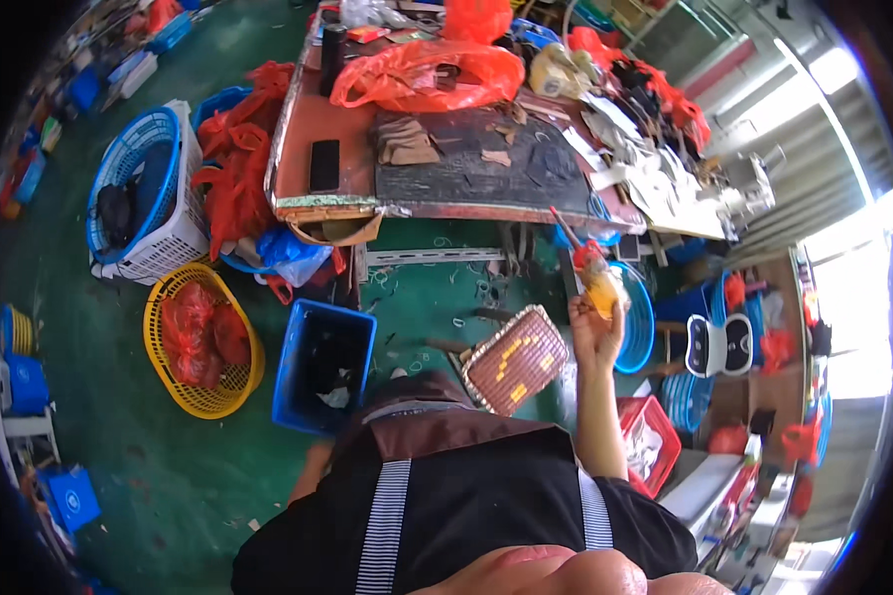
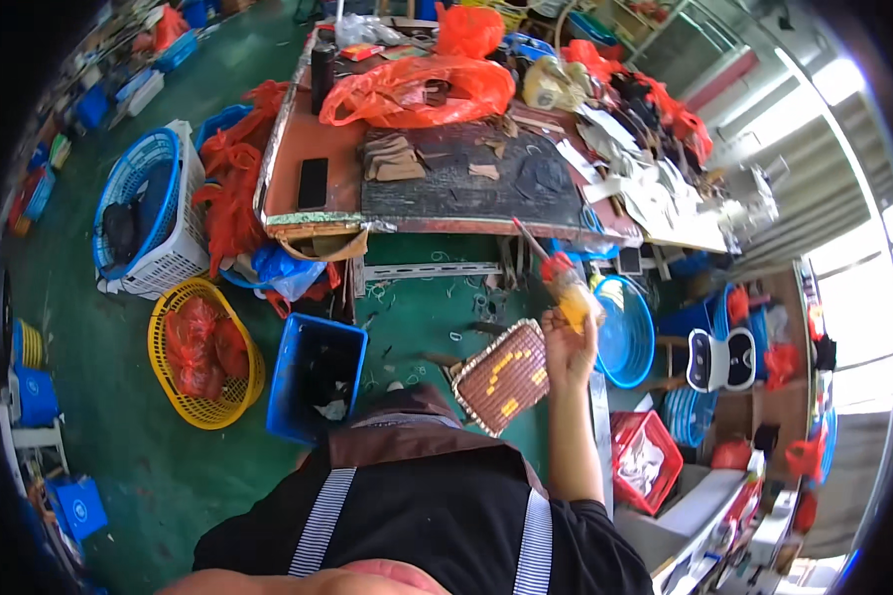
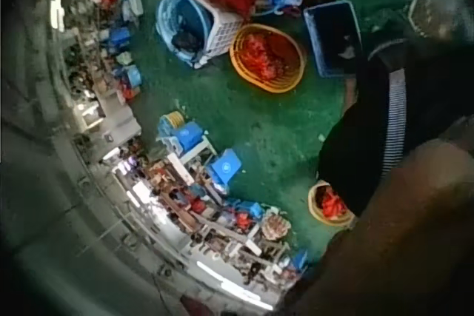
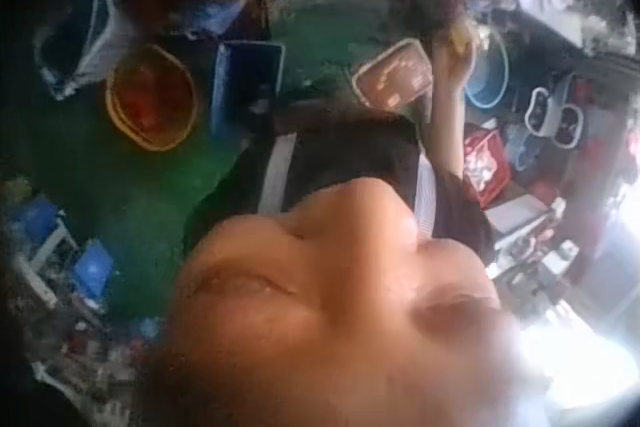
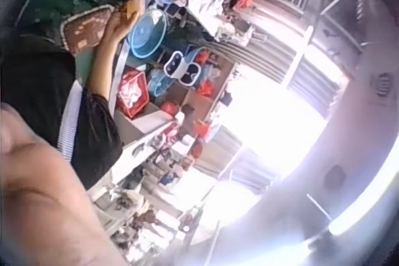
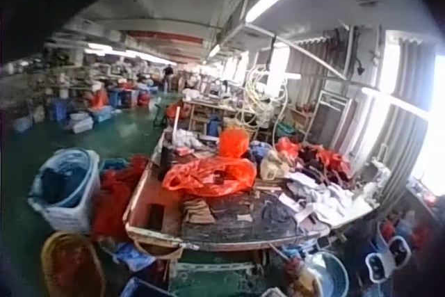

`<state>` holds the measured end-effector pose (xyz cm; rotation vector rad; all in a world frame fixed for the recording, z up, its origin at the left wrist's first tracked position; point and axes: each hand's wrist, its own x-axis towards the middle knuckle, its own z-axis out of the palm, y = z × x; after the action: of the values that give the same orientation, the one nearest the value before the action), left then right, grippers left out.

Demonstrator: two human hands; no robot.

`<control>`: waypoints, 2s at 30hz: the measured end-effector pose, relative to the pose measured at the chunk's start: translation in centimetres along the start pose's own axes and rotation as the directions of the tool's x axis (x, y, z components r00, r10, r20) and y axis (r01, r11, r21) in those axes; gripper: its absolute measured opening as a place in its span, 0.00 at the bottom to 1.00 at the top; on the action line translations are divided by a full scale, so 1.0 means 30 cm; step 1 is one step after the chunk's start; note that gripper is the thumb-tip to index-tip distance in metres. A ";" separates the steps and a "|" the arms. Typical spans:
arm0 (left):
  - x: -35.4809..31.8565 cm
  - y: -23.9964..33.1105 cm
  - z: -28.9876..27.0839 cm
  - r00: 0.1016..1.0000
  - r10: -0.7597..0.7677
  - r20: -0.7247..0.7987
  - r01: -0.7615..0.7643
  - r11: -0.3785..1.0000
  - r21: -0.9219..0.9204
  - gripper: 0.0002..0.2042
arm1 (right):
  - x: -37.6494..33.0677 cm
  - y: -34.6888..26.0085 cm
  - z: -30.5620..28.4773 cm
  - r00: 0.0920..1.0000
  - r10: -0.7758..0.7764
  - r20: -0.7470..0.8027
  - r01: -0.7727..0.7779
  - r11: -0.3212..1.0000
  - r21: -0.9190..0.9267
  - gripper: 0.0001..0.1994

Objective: Applying glue to material components and pressing them together at a manual assembly station.

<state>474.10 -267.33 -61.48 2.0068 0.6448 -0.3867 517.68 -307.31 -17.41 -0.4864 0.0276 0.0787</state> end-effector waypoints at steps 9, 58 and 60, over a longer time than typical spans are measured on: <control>0.437 0.449 0.253 0.942 -0.208 -0.264 0.230 0.971 0.057 0.12 | 0.662 0.004 0.137 0.963 0.202 0.180 -0.191 0.978 -0.077 0.25; 1.709 2.102 -0.521 0.924 0.343 0.167 -0.373 0.905 0.204 0.16 | 2.252 0.056 -0.484 0.871 -0.011 0.492 0.477 -0.224 -0.850 0.23; 1.438 1.935 -0.380 0.971 0.180 0.158 -0.212 0.951 0.224 0.15 | 2.221 0.122 -0.417 0.906 0.073 0.418 0.424 -0.161 -0.891 0.25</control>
<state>543.16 -268.54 -37.20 2.2276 0.3200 -0.4951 583.69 -305.33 -33.19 -2.1726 -0.5362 -0.1528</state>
